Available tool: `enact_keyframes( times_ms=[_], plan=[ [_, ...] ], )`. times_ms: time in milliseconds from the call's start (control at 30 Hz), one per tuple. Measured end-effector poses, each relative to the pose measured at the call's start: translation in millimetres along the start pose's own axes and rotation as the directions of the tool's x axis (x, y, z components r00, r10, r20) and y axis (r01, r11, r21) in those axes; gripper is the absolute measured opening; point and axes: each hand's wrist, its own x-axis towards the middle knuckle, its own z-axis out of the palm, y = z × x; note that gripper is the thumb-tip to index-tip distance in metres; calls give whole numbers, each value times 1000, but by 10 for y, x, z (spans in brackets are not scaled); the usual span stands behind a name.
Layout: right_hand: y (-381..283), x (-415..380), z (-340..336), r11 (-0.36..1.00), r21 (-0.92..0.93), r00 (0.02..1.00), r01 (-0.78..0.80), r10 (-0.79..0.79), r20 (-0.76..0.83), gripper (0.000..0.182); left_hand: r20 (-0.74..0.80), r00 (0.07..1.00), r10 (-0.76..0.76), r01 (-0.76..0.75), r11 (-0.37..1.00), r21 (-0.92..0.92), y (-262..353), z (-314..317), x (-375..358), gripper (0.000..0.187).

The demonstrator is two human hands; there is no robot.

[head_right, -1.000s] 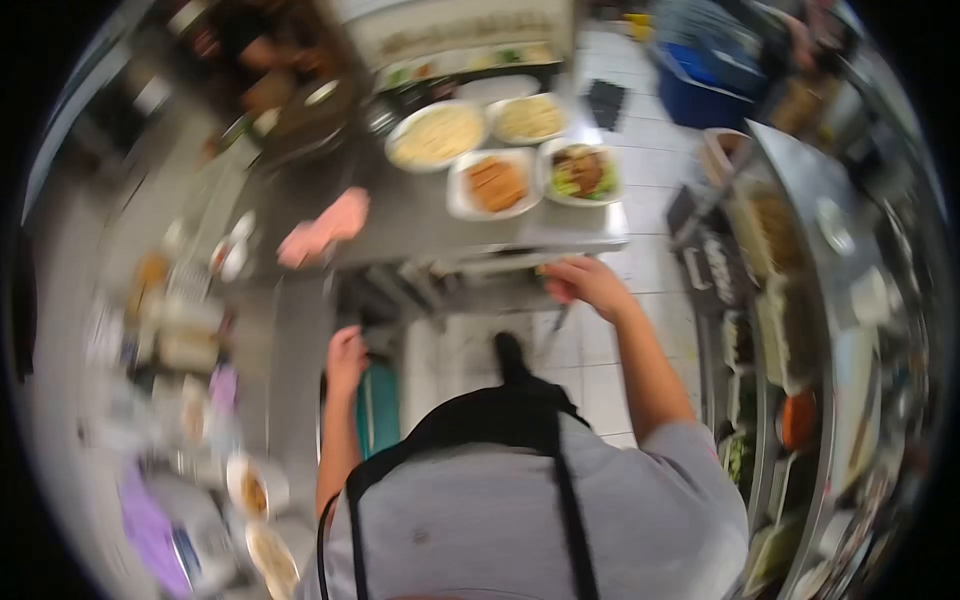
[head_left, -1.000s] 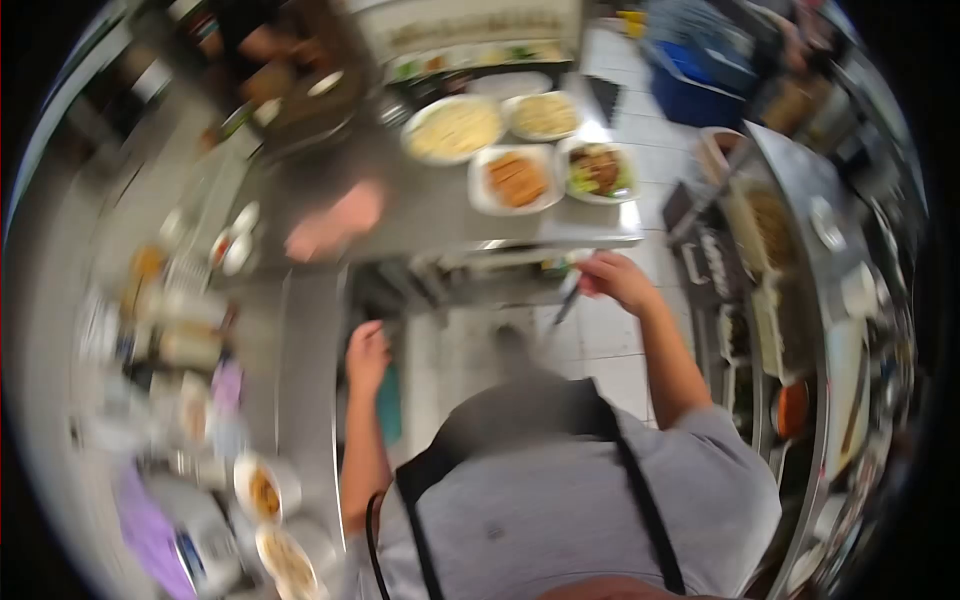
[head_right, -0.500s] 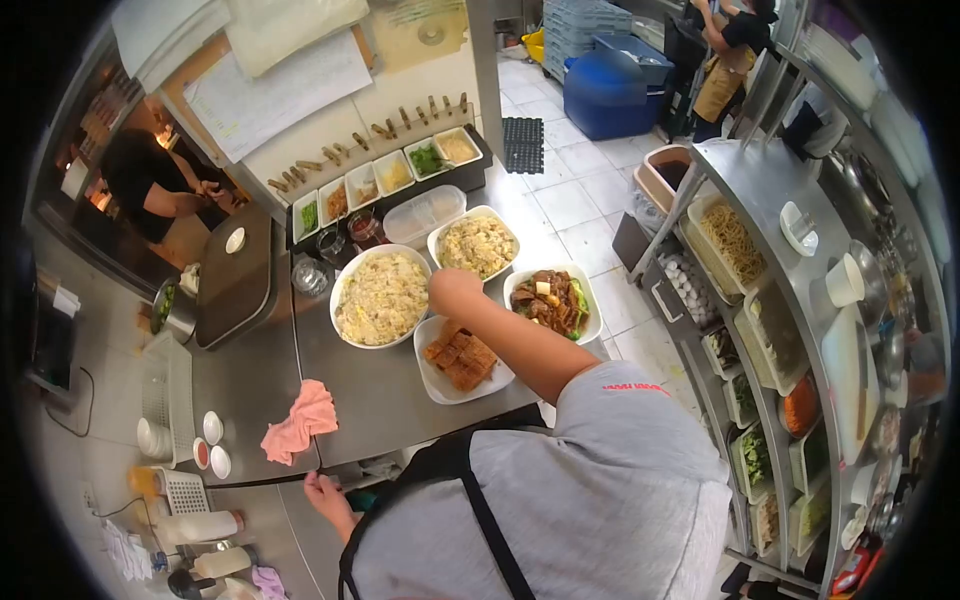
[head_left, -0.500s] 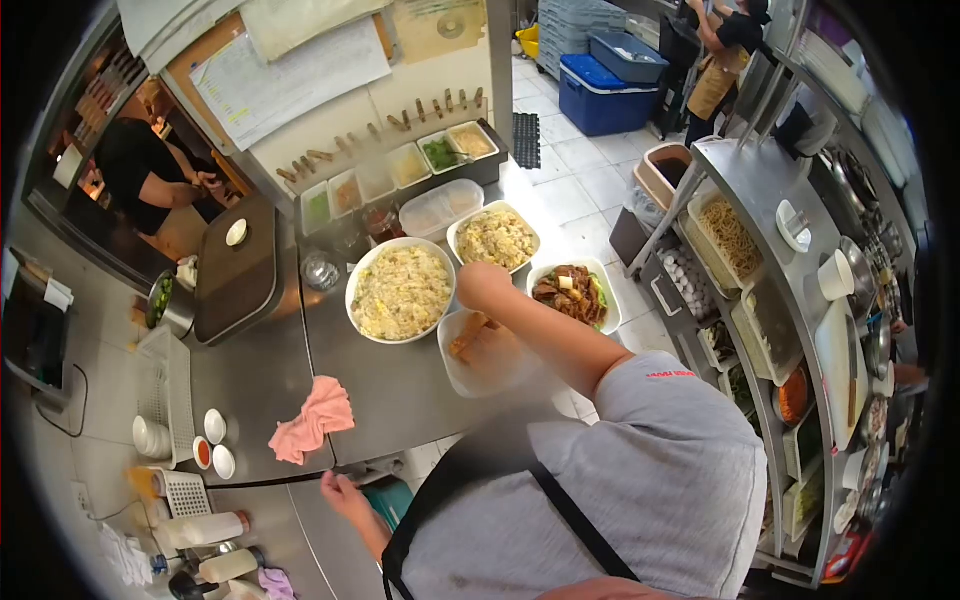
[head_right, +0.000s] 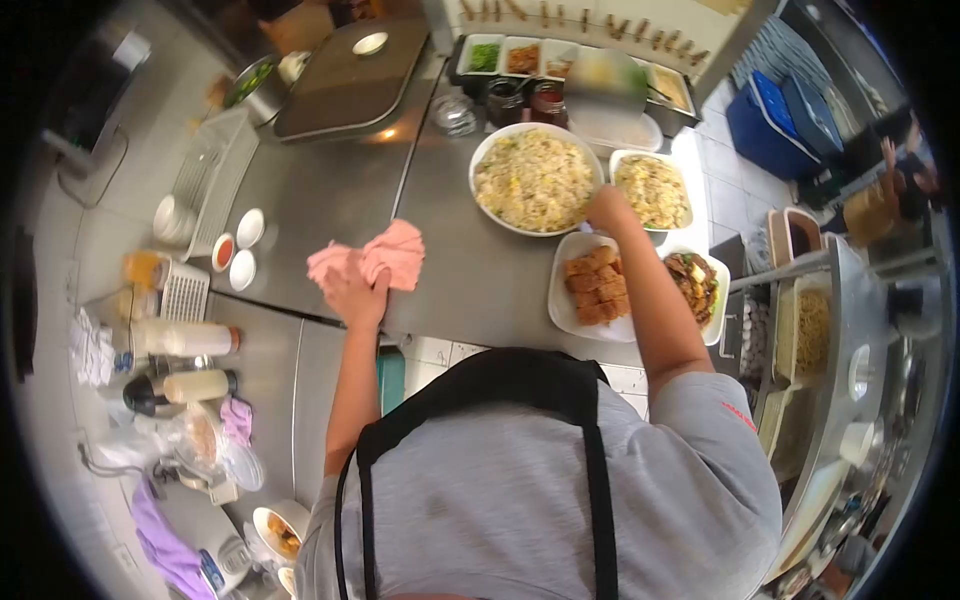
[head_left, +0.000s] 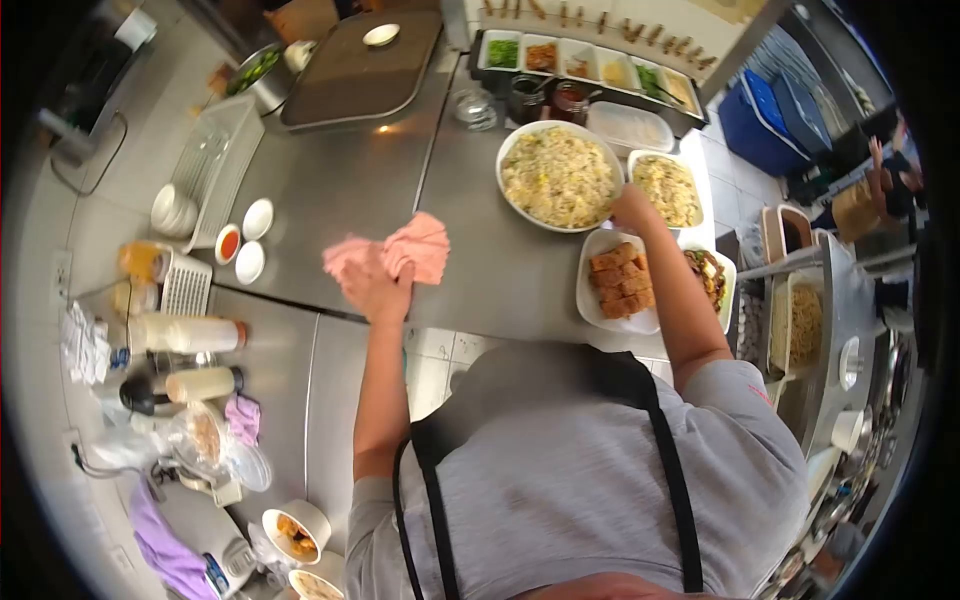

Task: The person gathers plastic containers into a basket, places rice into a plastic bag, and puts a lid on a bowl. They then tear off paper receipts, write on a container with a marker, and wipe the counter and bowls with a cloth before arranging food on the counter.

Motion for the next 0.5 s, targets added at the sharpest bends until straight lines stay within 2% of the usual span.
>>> enact_keyframes(
  times_ms=[33,67,100,133,200,233,267,400,500],
  plan=[
    [-93,-15,-124,934,322,988,-153,149,38,16,-24,996,89,-90,995,-53,-20,94,8,58],
    [-159,-58,-271,748,595,953,-295,273,129,16,-52,983,174,-178,978,-105,-35,198,3,54],
    [-246,-57,-370,466,783,898,-411,356,260,15,-106,960,258,-272,949,-160,-12,251,-18,45],
    [-305,21,-315,364,865,919,-346,316,234,16,-164,927,336,-366,907,-207,31,261,-57,38],
    [-541,80,-391,296,907,923,-300,332,197,15,-176,857,485,-515,787,-339,95,197,-155,36],
    [-680,96,-475,260,925,922,-277,342,180,15,-188,845,501,-532,744,-405,147,83,-222,32],
    [-754,168,-518,288,916,945,-278,251,208,15,-203,831,518,-547,694,-468,177,-10,-309,28],
    [-1209,329,-656,232,958,962,-170,249,111,13,57,887,458,-297,660,-690,-20,-181,-672,25],
    [-1492,576,-629,249,957,979,-146,175,104,14,256,941,220,49,662,-748,-192,-341,-812,26]
  ],
)
